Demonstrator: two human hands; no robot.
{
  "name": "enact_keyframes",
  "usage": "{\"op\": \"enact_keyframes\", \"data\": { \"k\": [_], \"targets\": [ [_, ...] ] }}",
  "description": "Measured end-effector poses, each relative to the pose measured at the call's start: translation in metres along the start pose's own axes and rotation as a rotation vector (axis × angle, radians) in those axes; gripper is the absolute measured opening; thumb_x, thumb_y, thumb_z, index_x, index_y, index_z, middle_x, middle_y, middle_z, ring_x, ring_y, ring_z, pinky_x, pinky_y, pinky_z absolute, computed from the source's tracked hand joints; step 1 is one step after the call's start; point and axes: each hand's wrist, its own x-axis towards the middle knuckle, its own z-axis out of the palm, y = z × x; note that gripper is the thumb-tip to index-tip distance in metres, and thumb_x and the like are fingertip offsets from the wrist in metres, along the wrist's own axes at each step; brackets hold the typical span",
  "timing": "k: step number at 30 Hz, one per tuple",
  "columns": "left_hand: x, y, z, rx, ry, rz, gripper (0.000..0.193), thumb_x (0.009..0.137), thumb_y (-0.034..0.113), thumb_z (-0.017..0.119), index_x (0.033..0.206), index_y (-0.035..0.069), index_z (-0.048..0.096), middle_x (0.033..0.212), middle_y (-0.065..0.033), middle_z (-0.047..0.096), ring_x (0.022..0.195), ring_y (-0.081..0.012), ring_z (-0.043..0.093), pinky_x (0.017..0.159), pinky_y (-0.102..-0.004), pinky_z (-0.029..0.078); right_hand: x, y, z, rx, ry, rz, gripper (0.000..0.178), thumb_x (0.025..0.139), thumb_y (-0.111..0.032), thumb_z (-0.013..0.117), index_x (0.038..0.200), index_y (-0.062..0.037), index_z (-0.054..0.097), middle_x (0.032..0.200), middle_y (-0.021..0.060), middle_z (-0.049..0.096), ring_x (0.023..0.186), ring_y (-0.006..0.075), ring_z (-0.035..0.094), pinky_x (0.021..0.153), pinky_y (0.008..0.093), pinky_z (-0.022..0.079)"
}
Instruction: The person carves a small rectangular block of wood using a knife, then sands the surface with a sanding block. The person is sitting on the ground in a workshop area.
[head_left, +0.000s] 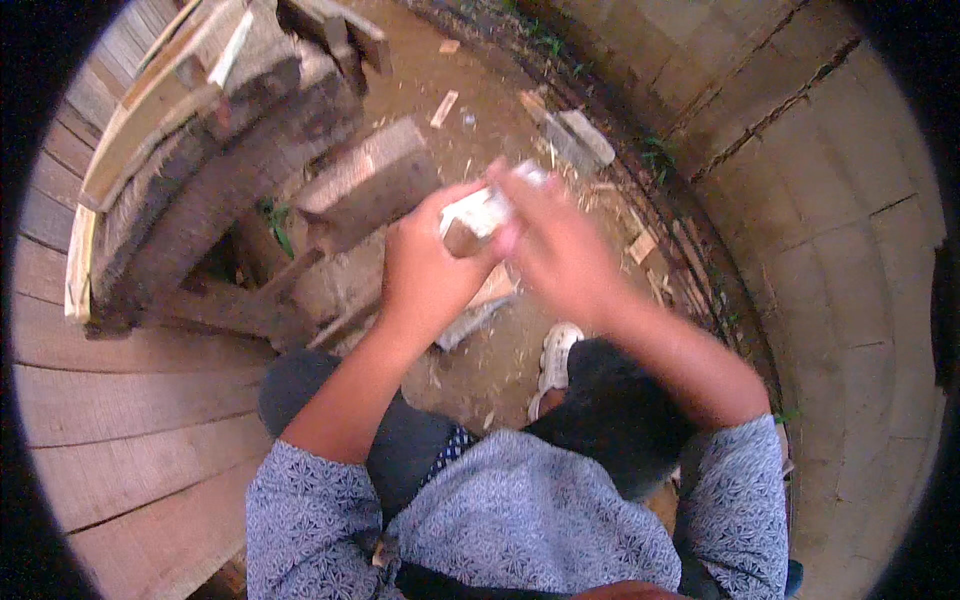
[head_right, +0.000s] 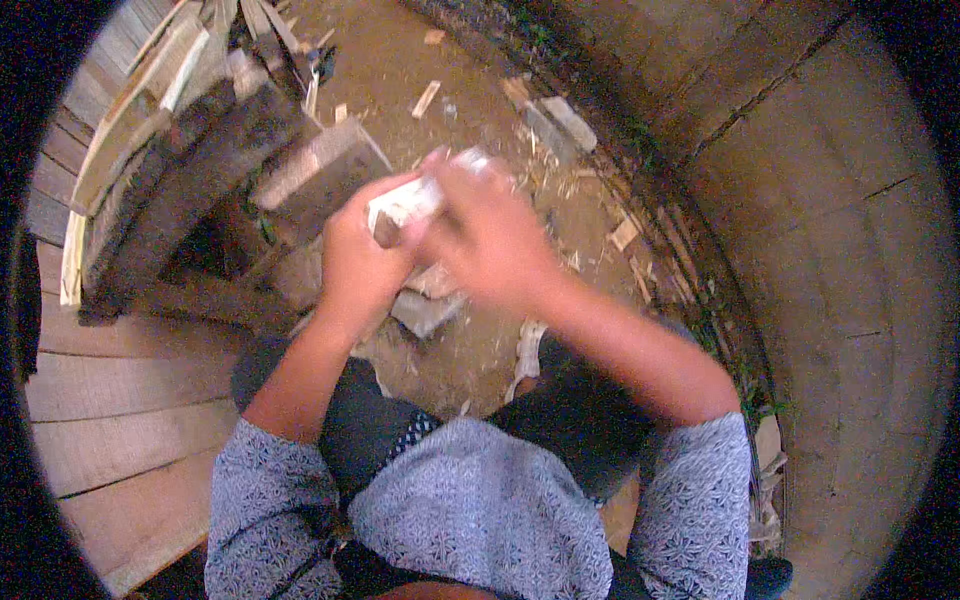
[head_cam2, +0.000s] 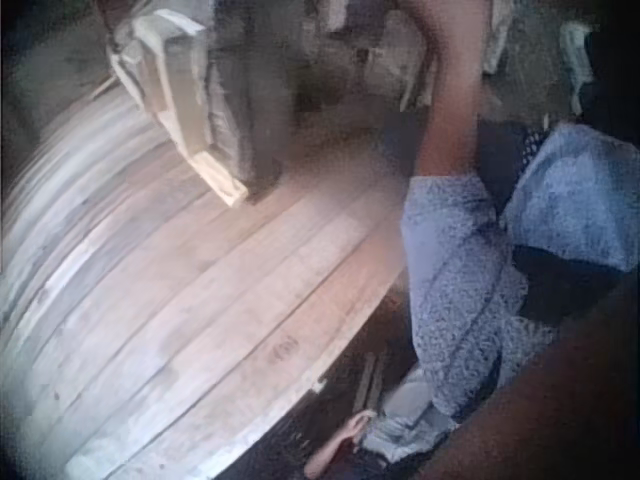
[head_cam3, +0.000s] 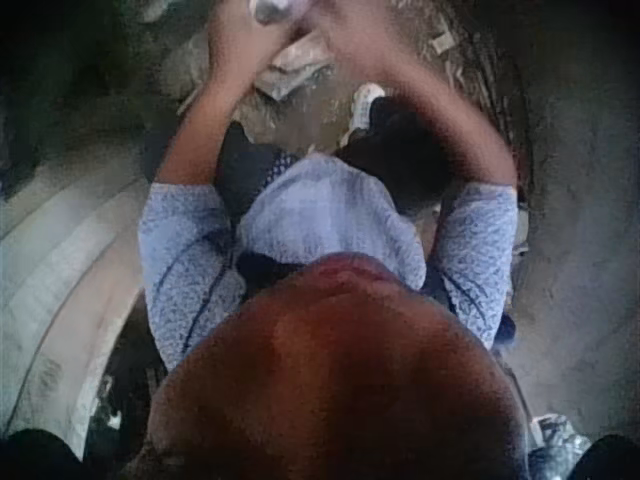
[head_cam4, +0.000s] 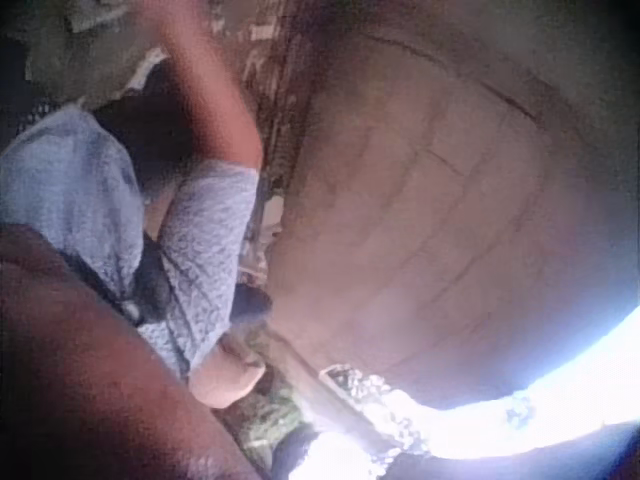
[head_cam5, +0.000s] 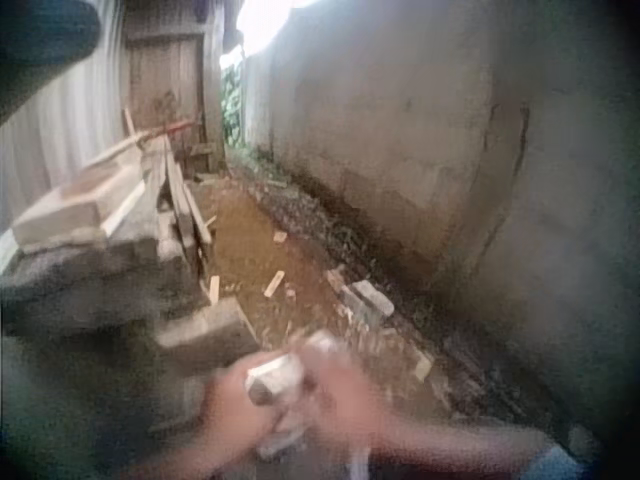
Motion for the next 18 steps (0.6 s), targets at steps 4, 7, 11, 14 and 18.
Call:
{"op": "enact_keyframes", "data": {
  "k": [4,7,11,14,18],
  "targets": [
    [0.005,0.004,-0.003,-0.055,0.036,-0.071,0.048,0.070,0.008,0.076,0.116,0.002,0.066,0.104,-0.0205,0.071,0.099,-0.0300,0.070,0.085,-0.0363,0.053,0.006,0.009,-0.004,0.077,0.001,-0.117,0.077,0.093,-0.056,0.051,0.141,0.0043,0.042,0.145,0.0254,0.044,0.135,0.0438,0.040,0.113,0.0536,0.030],
    [0.007,0.008,-0.002,0.004,-0.029,-0.064,0.049,0.070,0.009,0.078,0.116,0.001,0.066,0.104,-0.0204,0.071,0.099,-0.0294,0.070,0.084,-0.0361,0.053,0.005,0.002,-0.003,0.046,0.014,-0.053,0.075,0.095,-0.056,0.045,0.142,0.0038,0.042,0.147,0.0243,0.042,0.137,0.0421,0.039,0.114,0.0554,0.025],
    [0.002,0.004,-0.001,-0.032,0.054,-0.034,0.055,0.069,0.012,0.080,0.120,0.000,0.064,0.106,-0.0206,0.071,0.100,-0.0279,0.070,0.086,-0.0361,0.053,0.007,-0.005,-0.008,0.106,0.030,-0.042,0.073,0.097,-0.056,0.041,0.140,0.0021,0.045,0.147,0.0232,0.043,0.137,0.0390,0.040,0.115,0.0565,0.022],
    [-0.001,0.000,0.000,-0.042,0.013,0.030,0.062,0.069,0.013,0.081,0.125,-0.002,0.061,0.107,-0.0219,0.070,0.100,-0.0286,0.070,0.086,-0.0369,0.053,0.010,-0.011,-0.015,0.079,0.051,-0.013,0.071,0.097,-0.055,0.041,0.142,0.0011,0.044,0.148,0.0215,0.043,0.139,0.0369,0.039,0.116,0.0571,0.019],
    [0.001,-0.004,-0.003,-0.034,0.013,-0.070,0.070,0.068,0.016,0.082,0.130,-0.004,0.057,0.112,-0.0244,0.068,0.103,-0.0294,0.069,0.089,-0.0372,0.052,0.000,-0.019,-0.010,0.077,-0.007,-0.139,0.066,0.099,-0.049,0.041,0.141,0.0015,0.045,0.147,0.0219,0.044,0.140,0.0339,0.039,0.116,0.0559,0.019]
  ]
}}
